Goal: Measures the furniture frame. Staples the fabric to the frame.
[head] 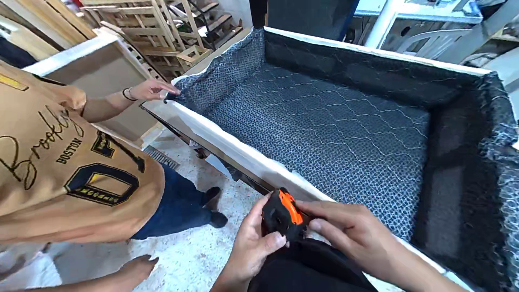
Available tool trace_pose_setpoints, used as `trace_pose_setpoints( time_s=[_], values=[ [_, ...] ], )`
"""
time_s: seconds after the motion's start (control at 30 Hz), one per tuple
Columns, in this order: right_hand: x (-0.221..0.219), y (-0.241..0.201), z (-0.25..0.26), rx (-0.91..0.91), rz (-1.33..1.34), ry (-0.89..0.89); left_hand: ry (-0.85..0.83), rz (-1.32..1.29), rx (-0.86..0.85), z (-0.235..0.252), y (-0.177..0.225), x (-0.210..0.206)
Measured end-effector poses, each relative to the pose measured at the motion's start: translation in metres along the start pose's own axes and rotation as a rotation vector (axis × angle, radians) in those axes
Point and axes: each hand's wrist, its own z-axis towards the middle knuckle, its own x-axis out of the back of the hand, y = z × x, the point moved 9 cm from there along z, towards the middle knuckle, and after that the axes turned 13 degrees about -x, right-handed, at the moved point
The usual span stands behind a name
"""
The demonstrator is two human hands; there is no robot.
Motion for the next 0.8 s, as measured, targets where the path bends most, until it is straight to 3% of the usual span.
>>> trace_pose_setpoints(
  time_s=[0.07, 0.2, 0.37, 0.57, 0.67, 0.73, 0.8],
  values=[
    [0.020, 0.007, 0.007, -0.062, -0.011, 0.001, -0.072, -0.106, 0.024, 0.006, -0.008, -0.011],
    [0.022, 0.013, 0.023, -0.077, 0.038, -0.072, -0.174, -0.046, 0.036, 0.018, -0.015, -0.021],
    [-0.001, 0.017, 0.038, -0.140, 0.054, -0.199, -0.080, 0.186, -0.013, 0.022, -0.017, 0.006],
    [-0.028, 0.010, 0.047, -0.145, 0.059, -0.273, -0.109, 0.148, 0.029, 0.020, -0.005, 0.026],
    [-0.034, 0.012, 0.050, -0.181, 0.055, -0.376, -0.202, 0.090, 0.070, 0.017, -0.007, 0.040],
    [-0.022, 0.020, 0.061, -0.231, 0.060, -0.323, -0.277, 0.036, 0.191, 0.016, -0.016, 0.060],
    [-0.002, 0.039, 0.080, -0.308, 0.074, -0.131, -0.265, -0.034, 0.374, 0.012, -0.034, 0.088]
  ],
)
